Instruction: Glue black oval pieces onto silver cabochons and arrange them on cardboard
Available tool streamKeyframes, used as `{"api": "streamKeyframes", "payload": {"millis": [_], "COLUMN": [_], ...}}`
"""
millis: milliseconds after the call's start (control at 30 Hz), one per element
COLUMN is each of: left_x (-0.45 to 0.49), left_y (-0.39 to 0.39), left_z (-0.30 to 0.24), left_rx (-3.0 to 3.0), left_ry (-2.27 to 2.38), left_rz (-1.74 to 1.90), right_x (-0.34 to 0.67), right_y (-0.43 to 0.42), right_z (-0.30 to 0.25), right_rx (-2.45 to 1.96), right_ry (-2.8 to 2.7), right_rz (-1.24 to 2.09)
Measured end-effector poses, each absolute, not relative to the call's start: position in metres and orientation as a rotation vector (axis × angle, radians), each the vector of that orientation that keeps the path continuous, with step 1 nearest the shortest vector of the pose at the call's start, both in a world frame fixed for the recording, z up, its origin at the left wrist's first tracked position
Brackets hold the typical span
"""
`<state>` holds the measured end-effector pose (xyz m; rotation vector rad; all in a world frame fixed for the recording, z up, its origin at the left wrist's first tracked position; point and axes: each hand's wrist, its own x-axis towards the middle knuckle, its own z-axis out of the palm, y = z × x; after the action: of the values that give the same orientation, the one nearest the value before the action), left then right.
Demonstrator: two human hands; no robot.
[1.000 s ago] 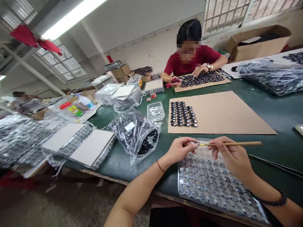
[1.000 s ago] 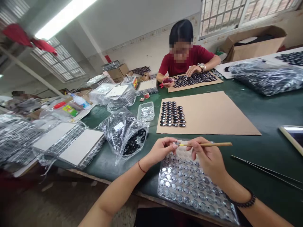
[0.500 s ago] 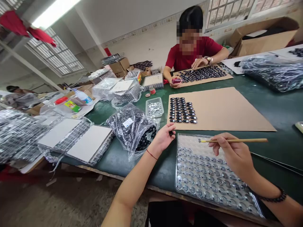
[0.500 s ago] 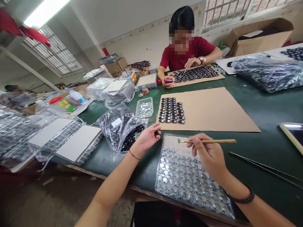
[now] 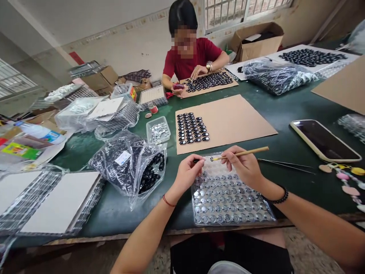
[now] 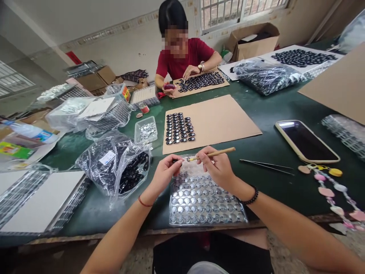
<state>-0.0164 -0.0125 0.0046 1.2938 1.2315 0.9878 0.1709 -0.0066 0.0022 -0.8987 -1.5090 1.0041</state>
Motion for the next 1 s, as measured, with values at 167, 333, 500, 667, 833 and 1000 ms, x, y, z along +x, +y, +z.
{"api": "streamKeyframes", "payload": {"millis": [167, 333, 500, 667, 833, 1000], "left_x": [-0.0075, -0.0088, -0.0087, -0.0083, -0.0081, -0.007], "left_y": [-0.0188, -0.0179, -0.0179, -0.018, -0.0182, -0.0195], "left_z": [-0.0022, -0.0021, -0.0014, -0.0015, -0.0009, -0.0014], "left_rx": [1.553, 1.692, 1.666, 1.688, 1.666, 1.647], "left_ry": [1.31, 1.29, 1.248, 1.206, 1.214, 1.202], "left_rz": [0.877, 0.846, 0.863, 0.883, 0.903, 0.916], "right_x": [0.1727, 0.1717, 0.1717, 0.1719, 0.1708, 0.1709], "right_y": [-0.009, -0.0115, -0.0122, -0.0125, -0.0128, -0.0131], "right_z": [0.0006, 0.0005, -0.0015, -0.0022, -0.0008, 0.0002], "right_rx": [-0.847, -0.722, -0.777, -0.793, -0.811, -0.798], "right_ry": [-1.747, -2.031, -2.105, -2.136, -2.165, -2.167], "right_rz": [0.77, 0.594, 0.523, 0.459, 0.436, 0.444]}}
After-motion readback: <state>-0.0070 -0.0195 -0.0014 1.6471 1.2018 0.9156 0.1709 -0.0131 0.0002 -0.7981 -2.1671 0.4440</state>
